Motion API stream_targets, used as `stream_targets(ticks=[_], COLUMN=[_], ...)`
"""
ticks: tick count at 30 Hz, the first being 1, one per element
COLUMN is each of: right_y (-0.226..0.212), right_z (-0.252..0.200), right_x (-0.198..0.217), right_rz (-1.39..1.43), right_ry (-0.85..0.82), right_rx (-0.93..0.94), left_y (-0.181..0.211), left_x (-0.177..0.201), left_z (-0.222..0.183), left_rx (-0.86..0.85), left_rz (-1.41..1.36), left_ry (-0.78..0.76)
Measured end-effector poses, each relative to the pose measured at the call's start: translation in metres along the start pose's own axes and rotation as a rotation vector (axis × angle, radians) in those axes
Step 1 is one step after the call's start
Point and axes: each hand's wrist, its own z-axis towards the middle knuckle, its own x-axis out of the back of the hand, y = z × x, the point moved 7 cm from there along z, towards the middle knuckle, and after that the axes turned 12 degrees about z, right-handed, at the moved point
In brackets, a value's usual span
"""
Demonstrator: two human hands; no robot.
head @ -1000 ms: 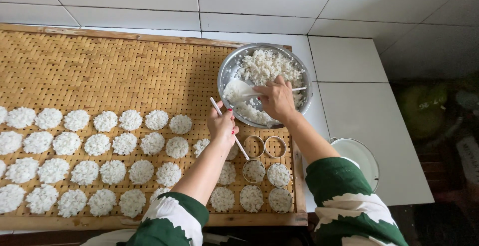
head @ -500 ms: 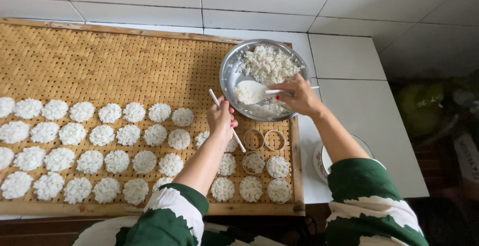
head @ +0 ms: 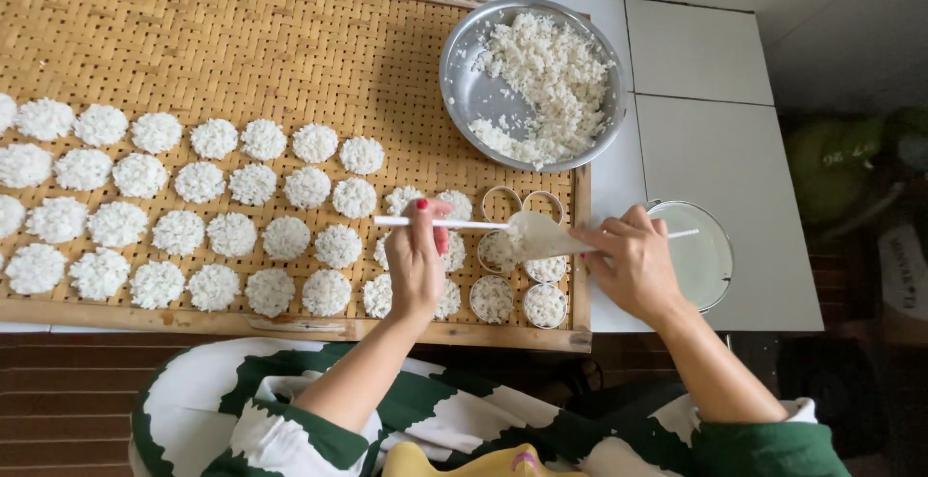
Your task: Shaping cooked rice into circular molds on a bamboo tray using a small stick
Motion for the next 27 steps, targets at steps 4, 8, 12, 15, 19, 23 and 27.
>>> stream_targets(ticks=[4,8,12,15,19,23,27], right_y=[-0.028,-0.064,-0.087,-0.088,-0.084,-0.084,-0.077], right_z=[-0.010,-0.010,-0.011,-0.013,-0.017,-0.017,-0.018], right_x=[-0.003,0.006,0.013,0.016,0.016,0.018,0.009], right_rz=[-0.108,-0.187,-0.237,-0.251,-0.235,-0.225,-0.233], right_ry=[0.053,0.117,0.141,0.149,0.164,0.191,0.205], right_rx=[0.066,0.167,0.237,0.198,0.159,0.139,0.141], left_y=[0.010,0.011,0.026,0.034,0.026,0.034,0.030], left_x=[-0.003,-0.013,-0.017,-0.016,-0.020,-0.016,-0.023], left_z=[-0.029,-0.039,-0.043,-0.044,-0.044,-0.047,-0.054], left_rx=[-0.114,-0.277,-0.440,-0.435,-0.442,-0.441,-0.453], left_rz=[0.109,0.135,0.324,0.304,0.335,0.343,0.315], left_ry=[-0.008,-0.054,-0.077,-0.070,-0.076,-0.057,-0.092])
